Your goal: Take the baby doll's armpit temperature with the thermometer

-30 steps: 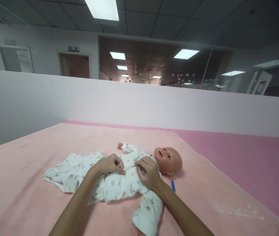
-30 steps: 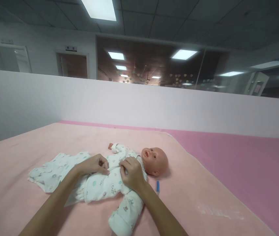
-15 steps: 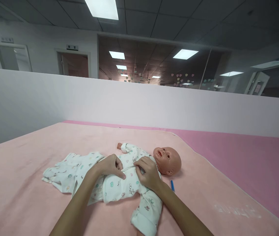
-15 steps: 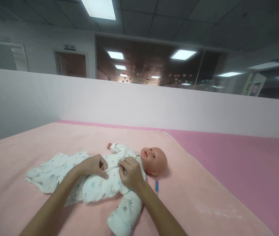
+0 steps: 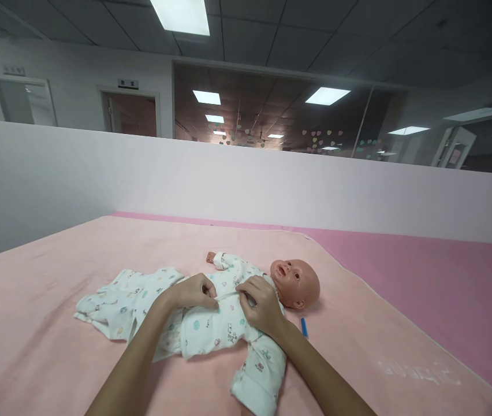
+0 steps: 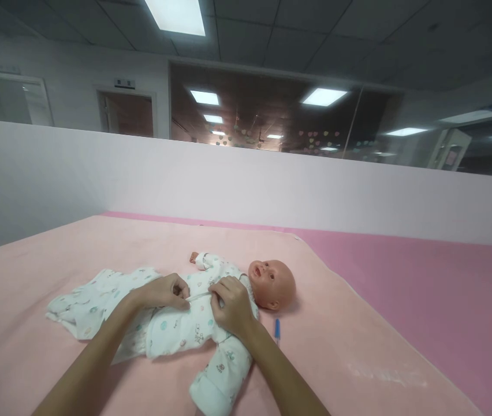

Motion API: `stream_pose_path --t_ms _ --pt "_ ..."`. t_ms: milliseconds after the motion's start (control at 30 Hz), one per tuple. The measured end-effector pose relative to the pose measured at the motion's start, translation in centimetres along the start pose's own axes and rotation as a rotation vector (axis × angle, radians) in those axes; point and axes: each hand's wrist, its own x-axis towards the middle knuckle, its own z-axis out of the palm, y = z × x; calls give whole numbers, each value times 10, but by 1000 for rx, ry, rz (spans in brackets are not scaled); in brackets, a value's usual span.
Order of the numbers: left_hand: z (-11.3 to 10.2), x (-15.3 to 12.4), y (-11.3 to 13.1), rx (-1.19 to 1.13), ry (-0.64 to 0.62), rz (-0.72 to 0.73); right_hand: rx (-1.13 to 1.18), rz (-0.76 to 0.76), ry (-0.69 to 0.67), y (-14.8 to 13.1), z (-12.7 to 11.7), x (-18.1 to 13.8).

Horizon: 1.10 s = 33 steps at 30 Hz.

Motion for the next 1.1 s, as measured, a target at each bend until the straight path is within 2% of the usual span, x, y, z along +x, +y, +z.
stream_pose_path --t_ms 133,333,467,667,867,1100 --pt "2 0 2 102 44 -26 -7 1 -1 1 0 0" --pt "3 1 -1 163 40 -19 -9 3 -1 1 0 0" --pt "3 1 -1 111 48 -3 -21 13 -10 1 0 0" --pt "0 -1 -3 -6 -10 56 -22 26 -23 2 0 -1" --pt "-5 0 -12 -189 -74 21 -23 31 -16 2 0 -1" --pt "-4 3 -16 -196 -45 40 -24 25 -16 0 -1 0"
